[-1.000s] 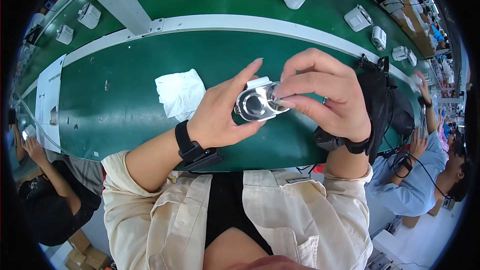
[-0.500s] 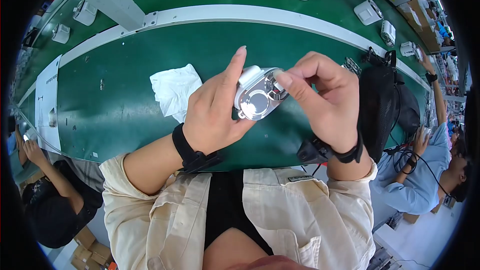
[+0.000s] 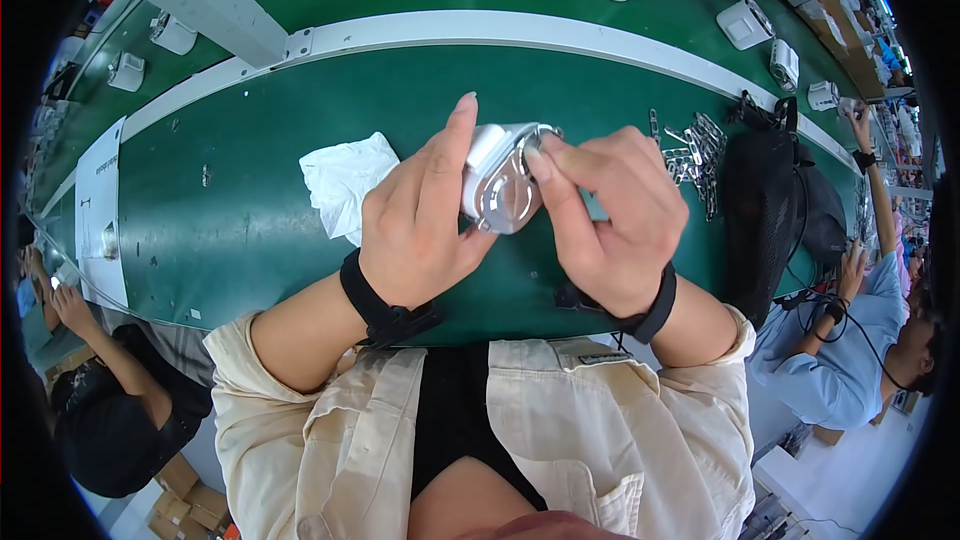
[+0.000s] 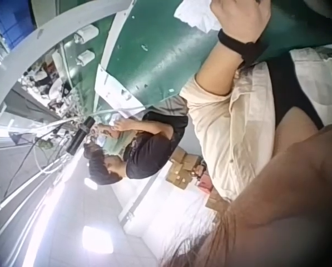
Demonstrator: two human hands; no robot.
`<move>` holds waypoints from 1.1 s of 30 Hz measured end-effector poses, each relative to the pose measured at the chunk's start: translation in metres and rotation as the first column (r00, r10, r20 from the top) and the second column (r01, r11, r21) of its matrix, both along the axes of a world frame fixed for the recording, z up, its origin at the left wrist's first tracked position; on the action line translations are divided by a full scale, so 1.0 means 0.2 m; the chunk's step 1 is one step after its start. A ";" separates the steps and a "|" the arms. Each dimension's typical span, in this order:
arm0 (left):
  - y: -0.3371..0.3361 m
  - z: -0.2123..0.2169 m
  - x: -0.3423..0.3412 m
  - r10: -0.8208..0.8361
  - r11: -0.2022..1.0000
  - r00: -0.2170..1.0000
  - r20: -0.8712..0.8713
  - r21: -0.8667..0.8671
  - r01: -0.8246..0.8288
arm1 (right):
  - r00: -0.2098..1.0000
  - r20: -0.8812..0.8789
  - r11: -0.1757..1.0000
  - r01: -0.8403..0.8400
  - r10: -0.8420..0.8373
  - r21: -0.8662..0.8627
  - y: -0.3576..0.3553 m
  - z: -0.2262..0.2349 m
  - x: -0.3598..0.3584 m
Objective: The person picks up a white device, presses a small component into its top, and places it back on the conveyor belt, repeating this process for several more devices.
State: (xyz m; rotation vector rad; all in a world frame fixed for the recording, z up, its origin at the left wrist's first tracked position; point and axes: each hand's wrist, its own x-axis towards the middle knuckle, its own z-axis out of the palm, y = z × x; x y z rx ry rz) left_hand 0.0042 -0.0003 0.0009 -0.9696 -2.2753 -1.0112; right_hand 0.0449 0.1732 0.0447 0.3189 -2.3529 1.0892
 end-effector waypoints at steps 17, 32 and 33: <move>0.00 0.01 0.04 -0.107 0.989 0.991 0.084 0.109 0.097 | 0.503 0.105 0.165 -0.077 0.858 -0.983 0.05 -0.06 -0.09; -0.01 -0.03 0.02 -0.148 0.972 0.987 0.063 0.192 0.134 | 0.585 0.088 0.286 -0.256 0.807 -0.924 0.02 -0.04 -0.06; -0.01 -0.02 0.02 -0.149 0.973 0.987 0.063 0.190 0.135 | 0.604 0.103 0.319 -0.262 0.791 -0.911 0.01 -0.04 -0.06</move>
